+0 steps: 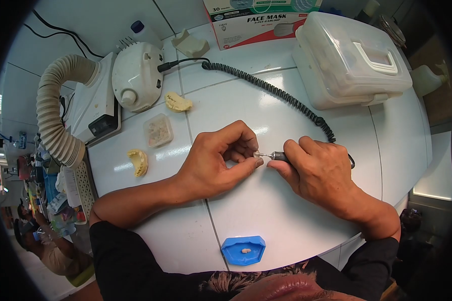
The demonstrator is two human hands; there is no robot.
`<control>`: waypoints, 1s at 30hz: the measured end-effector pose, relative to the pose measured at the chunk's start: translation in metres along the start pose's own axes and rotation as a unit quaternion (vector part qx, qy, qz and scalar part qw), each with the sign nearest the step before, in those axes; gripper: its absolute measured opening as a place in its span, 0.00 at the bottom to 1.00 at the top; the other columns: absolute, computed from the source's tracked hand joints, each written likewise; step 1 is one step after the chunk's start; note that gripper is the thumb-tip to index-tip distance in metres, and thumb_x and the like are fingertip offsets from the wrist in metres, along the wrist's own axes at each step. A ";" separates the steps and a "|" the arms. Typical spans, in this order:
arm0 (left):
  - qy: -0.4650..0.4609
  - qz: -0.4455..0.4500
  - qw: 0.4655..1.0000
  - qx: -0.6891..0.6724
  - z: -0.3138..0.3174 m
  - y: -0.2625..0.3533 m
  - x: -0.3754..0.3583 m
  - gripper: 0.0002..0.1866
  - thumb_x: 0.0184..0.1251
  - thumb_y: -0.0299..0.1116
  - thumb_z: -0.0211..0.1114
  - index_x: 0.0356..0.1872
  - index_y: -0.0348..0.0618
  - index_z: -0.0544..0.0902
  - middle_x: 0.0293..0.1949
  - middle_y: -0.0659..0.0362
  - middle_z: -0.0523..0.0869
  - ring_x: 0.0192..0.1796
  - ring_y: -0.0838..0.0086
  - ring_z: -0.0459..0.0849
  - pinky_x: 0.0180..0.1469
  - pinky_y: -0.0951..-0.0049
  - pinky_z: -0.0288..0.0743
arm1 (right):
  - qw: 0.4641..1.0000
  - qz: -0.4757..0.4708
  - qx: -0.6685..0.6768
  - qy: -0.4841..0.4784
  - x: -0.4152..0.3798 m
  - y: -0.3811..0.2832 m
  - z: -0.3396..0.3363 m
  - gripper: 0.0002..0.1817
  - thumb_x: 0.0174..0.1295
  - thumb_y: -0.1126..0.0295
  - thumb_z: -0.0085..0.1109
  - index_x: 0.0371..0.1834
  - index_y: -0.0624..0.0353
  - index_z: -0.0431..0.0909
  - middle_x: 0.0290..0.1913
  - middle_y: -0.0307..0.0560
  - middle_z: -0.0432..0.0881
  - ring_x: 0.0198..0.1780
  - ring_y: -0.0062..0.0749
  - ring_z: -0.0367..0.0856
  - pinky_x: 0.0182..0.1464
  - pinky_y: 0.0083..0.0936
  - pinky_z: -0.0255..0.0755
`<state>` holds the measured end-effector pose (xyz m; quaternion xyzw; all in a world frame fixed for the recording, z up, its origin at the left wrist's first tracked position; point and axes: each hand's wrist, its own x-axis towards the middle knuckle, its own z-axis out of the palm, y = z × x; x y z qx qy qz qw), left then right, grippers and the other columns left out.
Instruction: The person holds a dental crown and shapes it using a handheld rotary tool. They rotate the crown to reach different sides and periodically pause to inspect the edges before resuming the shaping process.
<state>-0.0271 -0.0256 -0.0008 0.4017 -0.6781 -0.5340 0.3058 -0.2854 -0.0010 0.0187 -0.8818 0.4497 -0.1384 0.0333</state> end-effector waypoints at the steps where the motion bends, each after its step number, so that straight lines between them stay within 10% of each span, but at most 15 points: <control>1: 0.000 0.001 1.000 -0.001 0.000 -0.001 0.000 0.10 0.73 0.26 0.77 0.48 0.37 0.83 0.41 0.59 0.92 0.44 0.76 0.93 0.49 0.74 0.89 | 1.000 0.005 -0.003 0.002 0.000 0.000 0.000 0.25 0.75 0.45 0.74 0.32 0.54 0.79 0.23 0.41 0.77 0.20 0.35 0.83 0.21 0.34 0.74; 30: -0.051 -0.055 0.997 -0.017 -0.008 0.006 0.001 0.12 0.76 0.22 0.77 0.53 0.35 0.83 0.50 0.57 0.89 0.53 0.78 0.90 0.55 0.77 0.90 | 1.000 0.015 -0.001 0.000 -0.001 0.000 0.001 0.25 0.76 0.45 0.72 0.32 0.54 0.79 0.23 0.41 0.77 0.19 0.35 0.81 0.21 0.35 0.75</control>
